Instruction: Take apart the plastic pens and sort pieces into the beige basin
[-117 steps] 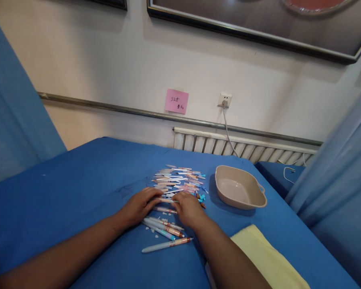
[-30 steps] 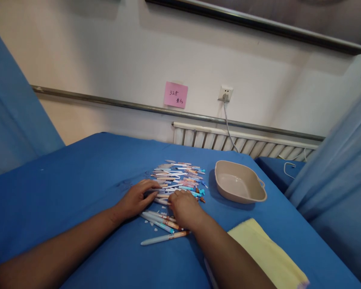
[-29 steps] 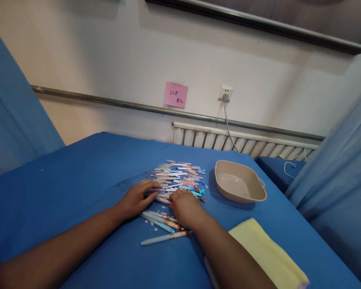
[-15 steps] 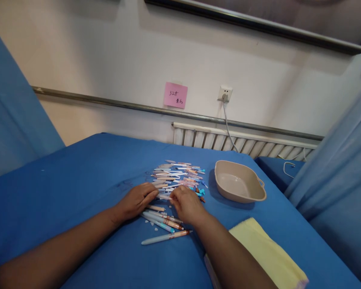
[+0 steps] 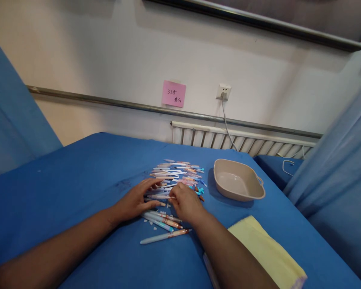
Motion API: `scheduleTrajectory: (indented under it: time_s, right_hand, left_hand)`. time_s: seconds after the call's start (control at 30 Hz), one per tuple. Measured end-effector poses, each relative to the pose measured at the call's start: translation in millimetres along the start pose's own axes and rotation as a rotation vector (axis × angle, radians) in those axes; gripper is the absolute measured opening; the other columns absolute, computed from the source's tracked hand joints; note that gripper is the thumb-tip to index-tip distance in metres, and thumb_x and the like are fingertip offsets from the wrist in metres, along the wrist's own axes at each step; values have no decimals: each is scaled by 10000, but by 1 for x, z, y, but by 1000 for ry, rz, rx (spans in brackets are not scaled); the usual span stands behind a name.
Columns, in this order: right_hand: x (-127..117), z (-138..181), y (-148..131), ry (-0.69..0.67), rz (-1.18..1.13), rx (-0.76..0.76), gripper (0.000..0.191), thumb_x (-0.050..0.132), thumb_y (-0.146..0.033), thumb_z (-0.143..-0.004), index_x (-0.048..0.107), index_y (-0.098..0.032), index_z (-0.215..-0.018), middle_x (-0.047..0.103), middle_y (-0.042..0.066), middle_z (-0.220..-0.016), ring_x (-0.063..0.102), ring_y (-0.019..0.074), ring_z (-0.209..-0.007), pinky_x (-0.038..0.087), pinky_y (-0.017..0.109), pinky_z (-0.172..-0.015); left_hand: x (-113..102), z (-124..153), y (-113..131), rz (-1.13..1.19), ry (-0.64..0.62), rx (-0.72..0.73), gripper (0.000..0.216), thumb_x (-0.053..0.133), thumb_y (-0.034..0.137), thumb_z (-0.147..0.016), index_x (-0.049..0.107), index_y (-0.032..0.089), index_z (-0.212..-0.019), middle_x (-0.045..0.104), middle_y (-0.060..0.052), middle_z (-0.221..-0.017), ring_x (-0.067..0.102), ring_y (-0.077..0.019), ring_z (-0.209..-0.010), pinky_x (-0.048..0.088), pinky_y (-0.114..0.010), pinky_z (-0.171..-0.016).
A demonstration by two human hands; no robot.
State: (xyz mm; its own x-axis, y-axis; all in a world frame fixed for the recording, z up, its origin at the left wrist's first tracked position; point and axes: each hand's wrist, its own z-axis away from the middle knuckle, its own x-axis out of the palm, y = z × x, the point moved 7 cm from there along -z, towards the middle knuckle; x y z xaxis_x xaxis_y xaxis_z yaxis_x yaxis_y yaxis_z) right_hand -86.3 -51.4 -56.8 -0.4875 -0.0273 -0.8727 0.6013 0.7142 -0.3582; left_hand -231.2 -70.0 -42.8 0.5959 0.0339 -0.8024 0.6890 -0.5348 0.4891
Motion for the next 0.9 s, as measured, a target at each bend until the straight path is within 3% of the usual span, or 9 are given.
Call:
scheduleTrajectory:
  time_s: [0.1,0.2,0.37,0.43,0.57,0.63,0.73,0.9]
  right_hand:
    - [-1,0,-1,15,-12,-9,47,555,-195,-862,539,-185,-905,551,23,-902,514,152,-852,341,251,-696]
    - [-1,0,0,15,2,-3,44,550,-201,-867,541,-187,-907,552,24,-910,511,155,-861,337,254,-694]
    - [0,0,0,5,13,0,43,546,-200,-865,546,-188,-906,555,28,-915,513,163,-867,334,259,-699]
    - [0,0,1,2,7,2,40,544,-199,-865,547,-186,-903,554,32,-914,512,165,-870,339,259,-704]
    - [-1,-1,3,-9,20,25,51,522,-221,-886,548,-185,-912,553,37,-933,515,162,-886,357,263,-740]
    - [-3,-1,5,-16,48,43,65,515,-237,-895,551,-188,-918,554,37,-949,517,160,-898,364,262,-757]
    - [-6,-1,8,-37,126,56,76,506,-233,-899,561,-189,-927,562,47,-969,515,168,-924,367,267,-786]
    - [-13,-1,25,-59,214,134,104,499,-243,-900,579,-188,-937,575,62,-993,525,184,-913,365,283,-790]
  left_hand:
    - [0,1,5,-7,-1,48,392,489,335,-887,497,202,-1256,613,-91,-1166,564,-214,-1051,434,-348,-932]
    - [3,1,-1,-18,-19,-40,330,382,325,-935,551,217,-1197,644,-71,-1130,590,-211,-1031,447,-346,-913]
    - [-1,1,5,-21,17,39,452,533,366,-863,466,216,-1284,618,-85,-1136,580,-212,-1000,452,-340,-894]
    - [-2,0,7,-44,20,58,363,479,327,-896,511,214,-1239,628,-82,-1104,580,-205,-994,441,-339,-903]
    - [-1,-1,-6,-84,-17,-98,336,334,326,-948,576,206,-1149,692,-52,-898,637,-194,-829,477,-310,-792]
    - [-2,-2,-10,-97,-7,-130,335,360,365,-935,591,210,-1123,699,-52,-920,644,-203,-839,480,-305,-774]
    - [-7,-2,-15,-155,62,-128,334,408,382,-908,600,208,-1118,684,-75,-1026,630,-225,-926,471,-319,-813]
    - [-22,0,-29,-245,189,-230,355,369,368,-910,588,186,-1122,686,-75,-929,638,-225,-836,470,-320,-758]
